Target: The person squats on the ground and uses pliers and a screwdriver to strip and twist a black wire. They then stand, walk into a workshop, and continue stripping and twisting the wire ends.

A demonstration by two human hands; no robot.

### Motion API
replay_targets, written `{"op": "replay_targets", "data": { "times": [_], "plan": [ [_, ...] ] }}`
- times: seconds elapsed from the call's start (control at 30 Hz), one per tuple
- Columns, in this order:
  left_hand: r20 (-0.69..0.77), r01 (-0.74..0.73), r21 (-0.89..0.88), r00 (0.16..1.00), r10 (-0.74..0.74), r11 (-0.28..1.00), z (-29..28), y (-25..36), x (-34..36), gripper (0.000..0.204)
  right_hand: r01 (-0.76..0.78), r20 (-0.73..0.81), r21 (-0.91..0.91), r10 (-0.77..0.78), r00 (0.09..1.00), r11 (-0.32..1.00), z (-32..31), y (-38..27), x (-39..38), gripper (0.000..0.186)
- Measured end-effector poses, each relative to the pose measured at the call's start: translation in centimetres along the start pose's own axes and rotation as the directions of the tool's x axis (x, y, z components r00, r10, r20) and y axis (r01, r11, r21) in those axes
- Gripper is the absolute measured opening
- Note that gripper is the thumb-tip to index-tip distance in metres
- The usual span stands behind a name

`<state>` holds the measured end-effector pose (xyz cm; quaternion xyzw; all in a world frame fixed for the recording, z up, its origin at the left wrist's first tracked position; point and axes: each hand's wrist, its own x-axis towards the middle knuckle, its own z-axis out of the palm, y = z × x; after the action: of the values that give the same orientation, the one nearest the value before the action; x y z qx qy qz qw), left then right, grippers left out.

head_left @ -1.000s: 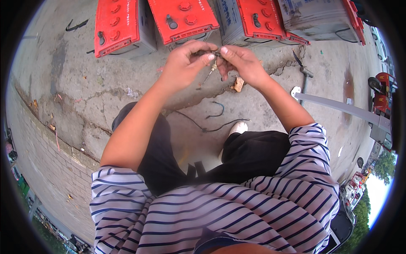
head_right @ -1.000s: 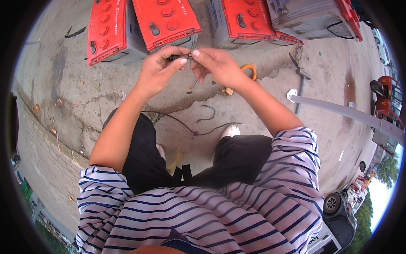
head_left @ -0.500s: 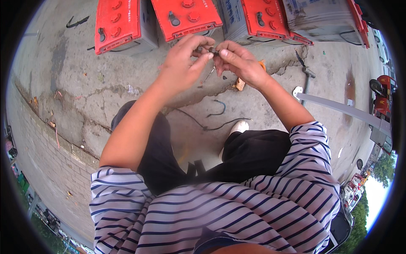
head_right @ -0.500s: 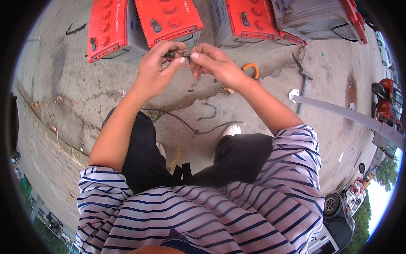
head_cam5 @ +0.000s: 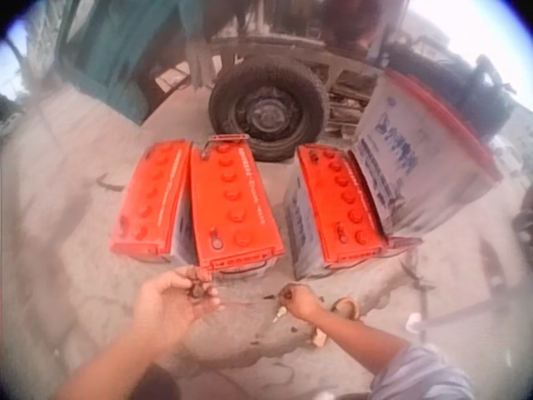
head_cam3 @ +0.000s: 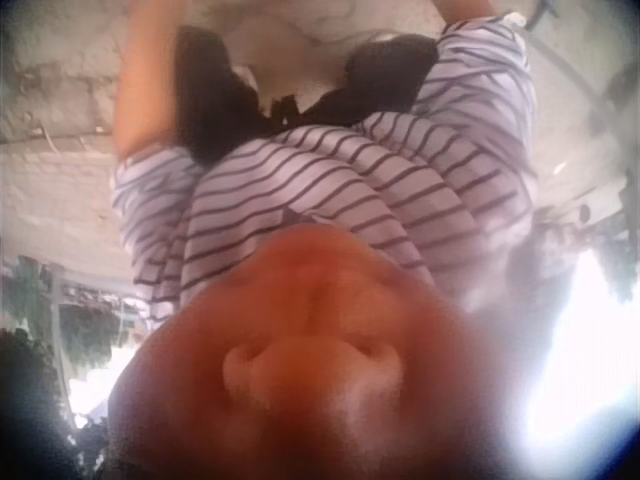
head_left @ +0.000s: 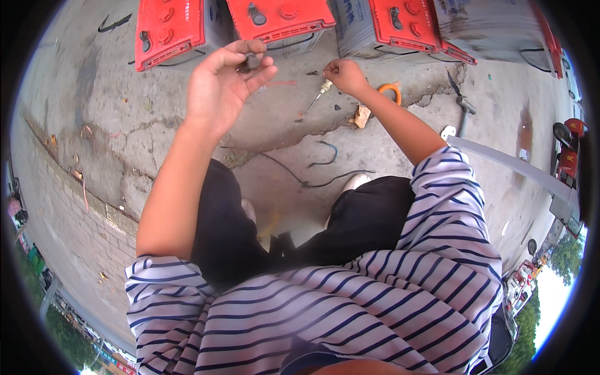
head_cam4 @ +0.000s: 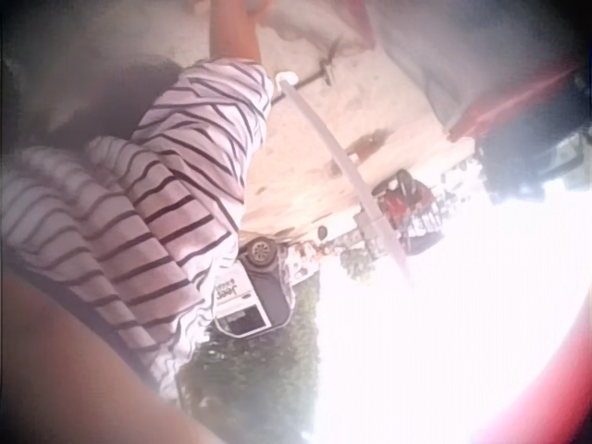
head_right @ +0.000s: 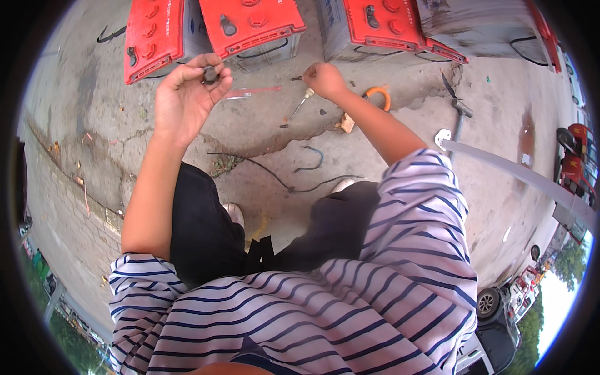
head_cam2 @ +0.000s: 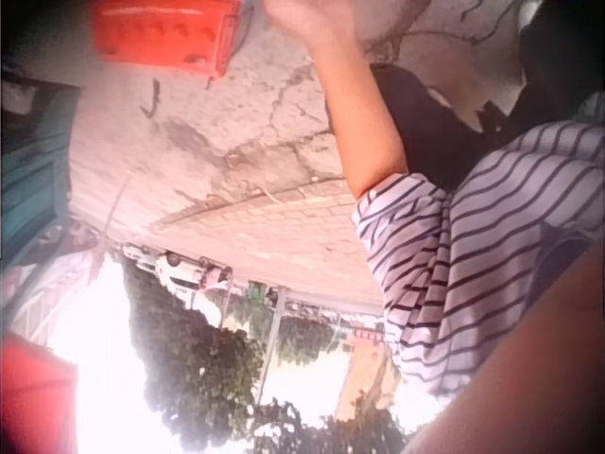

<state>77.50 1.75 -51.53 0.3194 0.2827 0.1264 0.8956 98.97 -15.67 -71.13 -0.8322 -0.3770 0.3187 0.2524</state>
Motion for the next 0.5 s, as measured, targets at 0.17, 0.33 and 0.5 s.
{"op": "replay_targets", "data": {
  "times": [0.17,0.33,0.5],
  "plan": [
    [0.043,0.052,-0.152,0.998,-0.046,0.987,-0.8,-0.1,-0.5,0.027,0.272,-0.017,-0.311,-0.291,0.956,0.911,5.2,4.5,4.6,0.027],
    [-0.033,0.083,-0.078,0.996,-0.086,0.993,0.2,-0.8,-0.5,0.023,0.237,0.060,-0.474,-0.238,0.970,0.848,7.9,4.8,6.4,0.023],
    [-0.114,0.154,0.059,0.983,-0.147,0.986,0.7,-1.1,0.8,0.026,0.323,0.144,-0.175,-0.300,0.943,0.930,7.7,3.5,3.7,0.019]
  ]
}}
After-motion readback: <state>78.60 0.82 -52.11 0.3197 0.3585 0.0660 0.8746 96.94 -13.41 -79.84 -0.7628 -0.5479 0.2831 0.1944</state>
